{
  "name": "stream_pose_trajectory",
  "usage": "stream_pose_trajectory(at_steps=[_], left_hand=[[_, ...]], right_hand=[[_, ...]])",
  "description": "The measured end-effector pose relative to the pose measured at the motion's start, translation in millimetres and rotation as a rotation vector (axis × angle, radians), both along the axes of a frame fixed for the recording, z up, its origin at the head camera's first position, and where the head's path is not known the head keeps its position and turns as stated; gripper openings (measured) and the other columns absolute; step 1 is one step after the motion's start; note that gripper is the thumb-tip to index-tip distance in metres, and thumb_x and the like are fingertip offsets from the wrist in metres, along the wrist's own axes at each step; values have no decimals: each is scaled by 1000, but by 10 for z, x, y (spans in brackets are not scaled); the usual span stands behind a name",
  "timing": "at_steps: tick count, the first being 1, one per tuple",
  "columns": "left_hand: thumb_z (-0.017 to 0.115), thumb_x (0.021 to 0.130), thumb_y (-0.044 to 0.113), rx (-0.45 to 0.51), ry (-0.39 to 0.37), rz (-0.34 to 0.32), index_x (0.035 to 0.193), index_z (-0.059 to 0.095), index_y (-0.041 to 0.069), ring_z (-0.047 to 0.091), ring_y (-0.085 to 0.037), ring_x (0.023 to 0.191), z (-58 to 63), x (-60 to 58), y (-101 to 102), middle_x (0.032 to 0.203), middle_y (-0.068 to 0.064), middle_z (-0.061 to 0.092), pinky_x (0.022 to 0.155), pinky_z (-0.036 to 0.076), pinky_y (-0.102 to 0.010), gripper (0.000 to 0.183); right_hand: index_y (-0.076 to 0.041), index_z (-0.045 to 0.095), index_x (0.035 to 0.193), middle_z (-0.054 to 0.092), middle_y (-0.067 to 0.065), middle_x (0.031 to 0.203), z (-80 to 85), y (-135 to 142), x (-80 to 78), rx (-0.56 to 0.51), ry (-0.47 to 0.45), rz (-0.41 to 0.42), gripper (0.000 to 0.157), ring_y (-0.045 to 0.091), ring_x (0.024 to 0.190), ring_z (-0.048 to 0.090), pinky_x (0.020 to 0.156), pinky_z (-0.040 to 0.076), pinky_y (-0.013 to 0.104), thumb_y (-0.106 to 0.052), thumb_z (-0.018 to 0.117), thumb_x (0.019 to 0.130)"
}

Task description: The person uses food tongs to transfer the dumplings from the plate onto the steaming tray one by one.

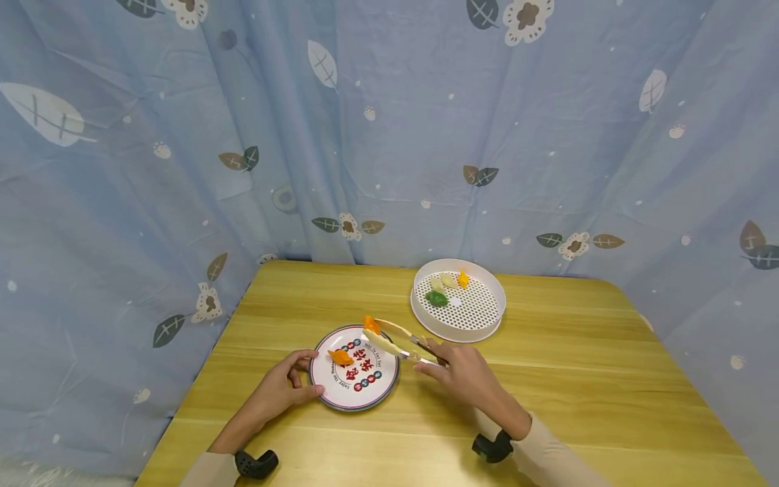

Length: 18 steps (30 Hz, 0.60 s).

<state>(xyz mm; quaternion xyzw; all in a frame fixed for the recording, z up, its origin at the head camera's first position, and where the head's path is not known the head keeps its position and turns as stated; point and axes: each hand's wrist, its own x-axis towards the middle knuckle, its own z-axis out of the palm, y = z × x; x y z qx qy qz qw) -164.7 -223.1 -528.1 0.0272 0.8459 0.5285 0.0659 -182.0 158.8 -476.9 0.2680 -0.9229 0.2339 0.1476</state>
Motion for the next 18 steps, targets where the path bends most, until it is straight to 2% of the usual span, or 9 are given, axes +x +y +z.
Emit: stream_pose_trajectory(at_steps=[5, 12, 18], left_hand=[[94, 75, 25, -2, 15, -4, 137, 61, 17, 50, -21, 80, -20, -3, -11, 113, -6, 62, 64, 42, -28, 71], [94, 76, 24, -1, 14, -7, 137, 60, 17, 50, -22, 80, -26, -11, -11, 112, -6, 63, 66, 42, -28, 70], [94, 76, 24, -2, 14, -8, 137, 61, 18, 50, -22, 80, -15, -7, -7, 113, -6, 62, 65, 42, -28, 71]], right_hand=[[-12, 77, 122, 34, -17, 62, 42, 74, -21, -19, 5, -11, 50, 1, 57, 32, 53, 31, 23, -46, 81, 85], [-9, 76, 123, 36, -15, 63, 98, 227, -63, -57, 72, -13, 49, 1, 57, 31, 52, 30, 23, -40, 82, 86], [-4, 74, 125, 34, -14, 60, 165, 389, -89, -36, 68, -65, 53, 1, 55, 27, 51, 28, 23, -41, 81, 88]])
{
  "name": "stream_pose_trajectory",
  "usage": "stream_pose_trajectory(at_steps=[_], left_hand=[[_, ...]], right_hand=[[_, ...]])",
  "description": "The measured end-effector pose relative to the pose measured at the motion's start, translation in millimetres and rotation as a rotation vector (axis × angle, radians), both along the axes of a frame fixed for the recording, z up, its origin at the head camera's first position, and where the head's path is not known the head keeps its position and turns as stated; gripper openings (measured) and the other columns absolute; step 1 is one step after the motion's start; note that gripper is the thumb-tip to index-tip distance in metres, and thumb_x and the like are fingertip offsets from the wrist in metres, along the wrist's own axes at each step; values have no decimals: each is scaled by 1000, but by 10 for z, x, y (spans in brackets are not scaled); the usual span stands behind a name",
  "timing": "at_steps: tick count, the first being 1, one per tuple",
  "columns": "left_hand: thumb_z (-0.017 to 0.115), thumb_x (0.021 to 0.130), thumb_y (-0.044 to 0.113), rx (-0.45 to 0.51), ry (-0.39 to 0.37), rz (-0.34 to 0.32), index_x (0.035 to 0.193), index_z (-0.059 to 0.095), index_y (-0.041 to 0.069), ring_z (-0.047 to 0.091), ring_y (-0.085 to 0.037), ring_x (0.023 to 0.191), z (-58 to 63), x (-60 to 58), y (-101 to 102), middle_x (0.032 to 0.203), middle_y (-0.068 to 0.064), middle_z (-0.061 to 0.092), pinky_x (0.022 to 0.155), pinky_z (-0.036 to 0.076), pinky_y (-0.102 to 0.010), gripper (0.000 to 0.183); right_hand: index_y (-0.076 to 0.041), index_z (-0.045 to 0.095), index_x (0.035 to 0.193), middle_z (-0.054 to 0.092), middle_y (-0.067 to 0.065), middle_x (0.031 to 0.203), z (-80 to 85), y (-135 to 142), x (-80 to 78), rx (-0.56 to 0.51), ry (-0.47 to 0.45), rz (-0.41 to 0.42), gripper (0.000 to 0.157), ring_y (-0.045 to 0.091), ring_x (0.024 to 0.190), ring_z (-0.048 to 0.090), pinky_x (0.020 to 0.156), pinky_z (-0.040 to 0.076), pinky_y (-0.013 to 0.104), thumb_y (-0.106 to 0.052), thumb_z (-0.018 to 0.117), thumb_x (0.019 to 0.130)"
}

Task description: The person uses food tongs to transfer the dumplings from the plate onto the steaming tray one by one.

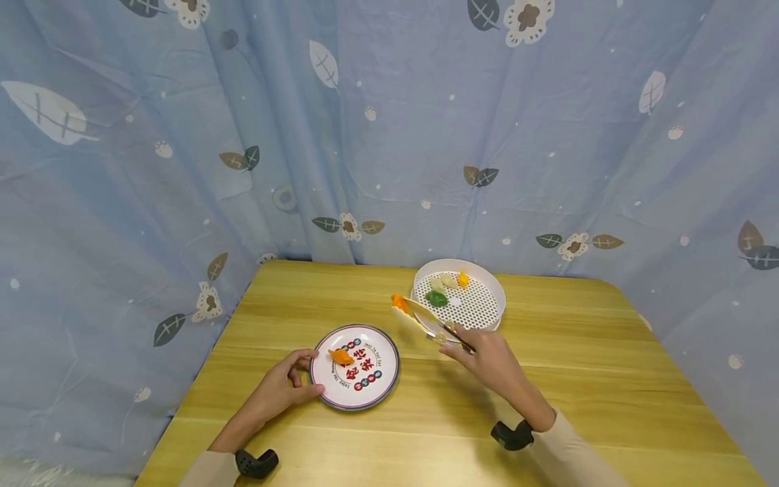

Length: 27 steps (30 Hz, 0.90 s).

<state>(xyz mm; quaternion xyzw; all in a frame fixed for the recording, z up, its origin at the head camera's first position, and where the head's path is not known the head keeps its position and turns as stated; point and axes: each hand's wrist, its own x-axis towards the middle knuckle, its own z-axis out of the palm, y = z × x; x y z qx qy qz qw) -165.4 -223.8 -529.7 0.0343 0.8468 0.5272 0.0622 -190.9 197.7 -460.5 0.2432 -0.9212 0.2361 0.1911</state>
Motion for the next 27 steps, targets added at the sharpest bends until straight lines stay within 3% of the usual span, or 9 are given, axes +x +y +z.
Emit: stream_pose_trajectory(at_steps=[7, 18, 21, 24, 27], left_hand=[[94, 76, 24, 6, -8, 0, 137, 61, 18, 50, -22, 81, -3, 3, -3, 113, -6, 63, 66, 42, -28, 70], [93, 77, 24, 14, -8, -9, 138, 60, 18, 50, -22, 80, -3, 2, -14, 114, -7, 62, 66, 42, -29, 70], [93, 77, 24, 9, -8, -9, 139, 60, 18, 50, -22, 80, -1, 3, -11, 114, -6, 62, 66, 42, -29, 71], [94, 76, 25, 2, -7, -6, 138, 60, 18, 50, -22, 80, -4, 2, -10, 113, -6, 62, 67, 42, -28, 71], [94, 76, 24, 2, -7, -2, 138, 60, 18, 50, -22, 80, -6, 1, -9, 113, -6, 62, 67, 41, -28, 70]], right_hand=[[-2, 69, 130, 35, -12, 58, 34, 163, -33, 25, -52, -82, 60, 6, 54, 29, 52, 30, 26, -45, 78, 90], [0, 67, 132, 38, -8, 60, 9, 420, -103, 33, -59, -132, 59, 10, 54, 34, 52, 32, 27, -40, 79, 90], [0, 66, 133, 44, -7, 59, 14, 502, -134, 25, -80, -147, 59, 10, 54, 34, 51, 32, 28, -40, 77, 92], [0, 66, 133, 63, 5, 68, 15, 578, -176, 28, -97, -170, 58, 13, 56, 39, 53, 34, 29, -41, 77, 93], [1, 65, 134, 64, 9, 69, 14, 641, -232, 49, -128, -202, 60, 16, 57, 40, 54, 34, 31, -42, 75, 94]])
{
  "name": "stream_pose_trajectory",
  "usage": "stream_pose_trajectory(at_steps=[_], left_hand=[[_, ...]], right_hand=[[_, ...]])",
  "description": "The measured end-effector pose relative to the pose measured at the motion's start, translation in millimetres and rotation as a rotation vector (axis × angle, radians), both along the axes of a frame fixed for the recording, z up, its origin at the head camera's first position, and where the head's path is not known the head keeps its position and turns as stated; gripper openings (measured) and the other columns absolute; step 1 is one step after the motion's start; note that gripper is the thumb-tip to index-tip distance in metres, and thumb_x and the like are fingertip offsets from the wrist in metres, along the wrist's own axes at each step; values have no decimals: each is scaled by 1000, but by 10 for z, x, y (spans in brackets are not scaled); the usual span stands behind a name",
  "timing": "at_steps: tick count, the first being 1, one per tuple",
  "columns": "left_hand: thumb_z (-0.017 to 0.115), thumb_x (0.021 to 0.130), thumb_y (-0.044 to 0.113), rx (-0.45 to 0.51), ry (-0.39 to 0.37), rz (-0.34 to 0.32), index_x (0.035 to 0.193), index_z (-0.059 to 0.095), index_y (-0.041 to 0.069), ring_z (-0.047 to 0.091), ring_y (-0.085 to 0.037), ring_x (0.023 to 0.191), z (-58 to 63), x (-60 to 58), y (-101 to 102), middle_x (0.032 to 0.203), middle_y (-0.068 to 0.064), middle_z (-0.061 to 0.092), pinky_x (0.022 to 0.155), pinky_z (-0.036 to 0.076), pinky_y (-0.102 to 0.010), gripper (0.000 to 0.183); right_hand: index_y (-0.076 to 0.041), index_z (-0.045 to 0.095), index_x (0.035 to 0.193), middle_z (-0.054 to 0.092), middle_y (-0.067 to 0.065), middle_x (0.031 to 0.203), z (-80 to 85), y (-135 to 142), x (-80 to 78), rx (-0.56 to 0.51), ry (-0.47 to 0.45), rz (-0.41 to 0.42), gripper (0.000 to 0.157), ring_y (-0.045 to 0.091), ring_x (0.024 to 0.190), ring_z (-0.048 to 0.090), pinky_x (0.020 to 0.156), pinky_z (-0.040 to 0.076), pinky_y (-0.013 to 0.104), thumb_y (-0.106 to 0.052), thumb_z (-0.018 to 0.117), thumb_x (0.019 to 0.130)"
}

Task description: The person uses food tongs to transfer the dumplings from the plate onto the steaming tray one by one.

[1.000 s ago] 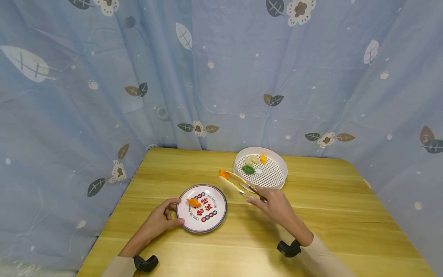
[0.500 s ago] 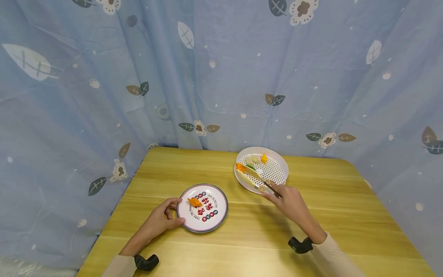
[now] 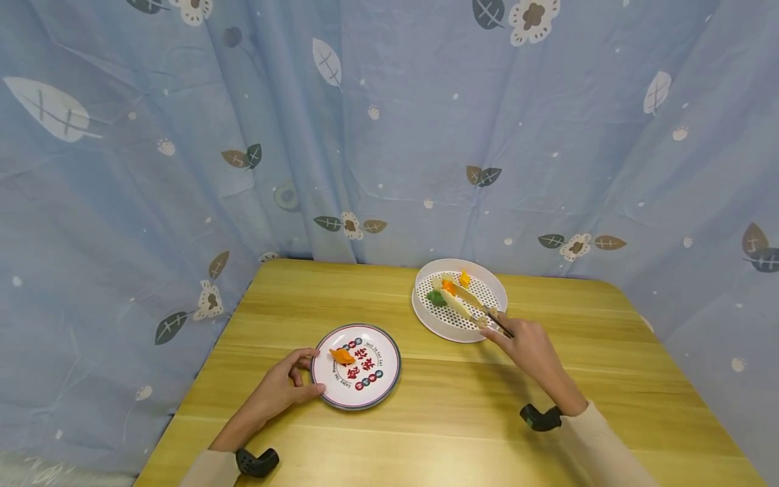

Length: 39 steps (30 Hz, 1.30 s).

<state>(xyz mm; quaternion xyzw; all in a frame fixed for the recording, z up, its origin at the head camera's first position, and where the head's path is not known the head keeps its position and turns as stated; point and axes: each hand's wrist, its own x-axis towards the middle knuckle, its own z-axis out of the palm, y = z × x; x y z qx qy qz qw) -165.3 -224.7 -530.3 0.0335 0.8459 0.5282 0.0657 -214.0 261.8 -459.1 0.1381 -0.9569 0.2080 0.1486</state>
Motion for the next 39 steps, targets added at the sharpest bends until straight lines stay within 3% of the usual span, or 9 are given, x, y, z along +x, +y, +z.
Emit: stream_pose_trajectory(at_steps=[6, 15, 21, 26, 32, 36, 39], left_hand=[[93, 77, 23, 3, 4, -3, 138, 60, 17, 50, -22, 80, 12, 7, 5, 113, -6, 62, 66, 41, -28, 70], [93, 77, 24, 11, -7, -1, 139, 59, 18, 50, -23, 81, 10, 15, -7, 113, -7, 62, 67, 42, -29, 71], [93, 77, 26, 8, -4, -8, 139, 59, 18, 50, -23, 81, -4, 5, -11, 115, -7, 61, 68, 42, -29, 72], [94, 76, 25, 8, -3, -12, 139, 59, 18, 50, -23, 81, -6, 4, -11, 114, -7, 61, 68, 42, -29, 72], [94, 76, 24, 3, 2, -12, 139, 60, 18, 50, -23, 81, 0, 0, -8, 113, -7, 61, 67, 42, -28, 71], [94, 76, 24, -2, -2, -8, 138, 60, 18, 50, -22, 80, 4, 0, -5, 113, -6, 62, 67, 41, -28, 71], [94, 76, 25, -1, -5, -3, 138, 60, 18, 50, -22, 81, 6, 0, -4, 113, -6, 62, 67, 41, -29, 71]], right_hand=[[3, 64, 134, 39, -3, 57, -35, 100, -104, 36, -25, -19, 61, 15, 55, 33, 53, 30, 31, -43, 73, 95], [4, 68, 127, 57, 9, 60, -65, 169, -247, 70, -2, -12, 57, 20, 56, 41, 52, 36, 34, -39, 78, 92], [6, 70, 126, 39, -1, 58, -52, 167, -309, 116, -51, -15, 56, 18, 55, 38, 53, 31, 33, -39, 76, 94], [-4, 73, 101, 36, -1, 62, -23, 140, -323, 131, -90, -15, 34, 17, 57, 39, 54, 30, 32, -38, 75, 95], [-9, 61, 81, 35, 0, 62, -15, 131, -334, 116, -127, -26, 34, 18, 56, 38, 54, 29, 33, -37, 75, 95], [-9, 59, 80, 35, 0, 62, -16, 140, -343, 112, -140, -34, 36, 18, 56, 38, 54, 29, 33, -39, 75, 95], [-4, 69, 95, 35, 0, 62, -8, 148, -340, 106, -145, -44, 39, 18, 56, 38, 54, 29, 32, -42, 74, 95]])
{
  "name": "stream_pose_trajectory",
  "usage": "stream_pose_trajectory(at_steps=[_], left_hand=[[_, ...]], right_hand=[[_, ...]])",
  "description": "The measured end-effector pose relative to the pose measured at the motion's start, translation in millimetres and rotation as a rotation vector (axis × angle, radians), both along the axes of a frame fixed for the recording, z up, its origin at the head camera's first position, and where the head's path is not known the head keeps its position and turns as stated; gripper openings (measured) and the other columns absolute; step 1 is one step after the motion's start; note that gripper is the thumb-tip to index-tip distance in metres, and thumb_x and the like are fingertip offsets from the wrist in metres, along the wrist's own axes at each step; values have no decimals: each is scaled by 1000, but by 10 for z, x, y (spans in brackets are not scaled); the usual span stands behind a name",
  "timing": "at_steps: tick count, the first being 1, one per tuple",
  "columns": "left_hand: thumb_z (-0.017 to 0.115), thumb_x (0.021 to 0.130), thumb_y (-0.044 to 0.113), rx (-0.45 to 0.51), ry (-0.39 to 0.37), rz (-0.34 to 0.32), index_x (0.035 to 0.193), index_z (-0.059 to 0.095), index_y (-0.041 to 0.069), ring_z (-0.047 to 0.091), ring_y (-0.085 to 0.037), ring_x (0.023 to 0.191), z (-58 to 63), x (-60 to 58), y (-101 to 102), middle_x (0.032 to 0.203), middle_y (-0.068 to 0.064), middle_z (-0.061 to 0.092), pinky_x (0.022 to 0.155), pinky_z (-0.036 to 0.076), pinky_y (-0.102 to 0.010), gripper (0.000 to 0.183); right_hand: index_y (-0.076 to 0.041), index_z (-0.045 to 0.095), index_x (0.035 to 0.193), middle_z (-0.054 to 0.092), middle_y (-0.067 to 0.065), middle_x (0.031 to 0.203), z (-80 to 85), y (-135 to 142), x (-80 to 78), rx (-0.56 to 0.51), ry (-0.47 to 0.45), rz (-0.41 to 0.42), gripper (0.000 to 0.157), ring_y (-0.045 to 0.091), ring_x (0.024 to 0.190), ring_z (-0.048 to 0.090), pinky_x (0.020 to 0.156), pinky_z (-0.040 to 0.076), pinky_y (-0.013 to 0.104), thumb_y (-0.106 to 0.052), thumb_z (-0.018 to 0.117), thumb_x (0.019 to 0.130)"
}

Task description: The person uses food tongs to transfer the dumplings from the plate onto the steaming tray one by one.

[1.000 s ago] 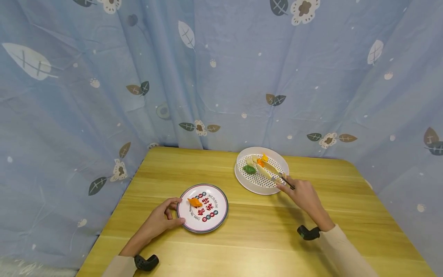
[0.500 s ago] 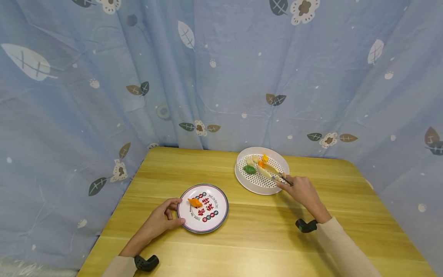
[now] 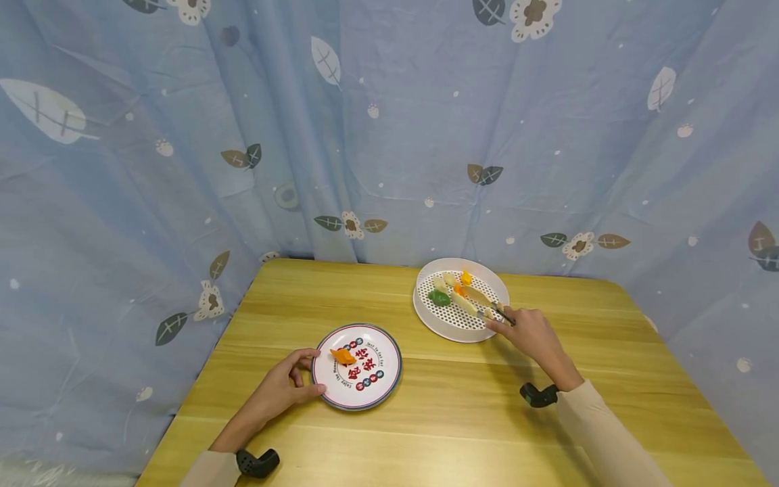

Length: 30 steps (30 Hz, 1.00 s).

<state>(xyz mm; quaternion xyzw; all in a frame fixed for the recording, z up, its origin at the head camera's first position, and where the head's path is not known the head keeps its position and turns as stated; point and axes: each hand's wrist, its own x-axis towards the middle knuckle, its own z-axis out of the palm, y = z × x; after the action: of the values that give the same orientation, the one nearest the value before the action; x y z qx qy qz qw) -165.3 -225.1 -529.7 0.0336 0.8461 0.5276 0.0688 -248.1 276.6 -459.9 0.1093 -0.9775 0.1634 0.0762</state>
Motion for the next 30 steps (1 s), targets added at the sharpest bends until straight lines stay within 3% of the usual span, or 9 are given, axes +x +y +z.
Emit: stream_pose_trajectory(at_steps=[2, 6, 16, 23, 30], left_hand=[[94, 76, 25, 1, -1, 1, 139, 60, 18, 50, -22, 81, -2, 2, -2, 113, -6, 62, 67, 41, -28, 71], [93, 77, 24, 5, 1, 0, 139, 59, 18, 49, -22, 81, -6, 2, -6, 114, -7, 62, 66, 41, -28, 71], [91, 80, 23, -10, 13, 8, 138, 60, 18, 50, -22, 80, 18, 1, 14, 112, -6, 61, 65, 41, -28, 66], [91, 80, 22, -17, 21, 8, 139, 60, 16, 49, -21, 79, 35, 12, 20, 113, -7, 62, 65, 40, -28, 67], [91, 80, 23, -21, 13, 11, 139, 59, 18, 49, -21, 80, 12, 10, 20, 114, -6, 61, 65, 41, -27, 68]], right_hand=[[1, 73, 110, 33, 0, 62, 13, 3, 7, -11, 3, -6, 47, 18, 56, 37, 53, 29, 33, -43, 73, 95], [6, 64, 134, 30, -1, 63, 36, -10, 35, -37, 32, -16, 65, 17, 56, 32, 53, 28, 33, -44, 74, 94], [-2, 67, 133, 36, -4, 60, 56, -229, 162, -125, 122, 43, 63, 14, 56, 32, 53, 30, 31, -47, 78, 90], [-6, 68, 132, 45, -8, 55, 48, -456, 260, -172, 125, 84, 64, 12, 55, 32, 52, 31, 29, -51, 78, 88], [-2, 70, 129, 39, -12, 58, -16, -684, 366, -187, 151, 178, 64, 5, 54, 30, 50, 29, 25, -49, 80, 87]])
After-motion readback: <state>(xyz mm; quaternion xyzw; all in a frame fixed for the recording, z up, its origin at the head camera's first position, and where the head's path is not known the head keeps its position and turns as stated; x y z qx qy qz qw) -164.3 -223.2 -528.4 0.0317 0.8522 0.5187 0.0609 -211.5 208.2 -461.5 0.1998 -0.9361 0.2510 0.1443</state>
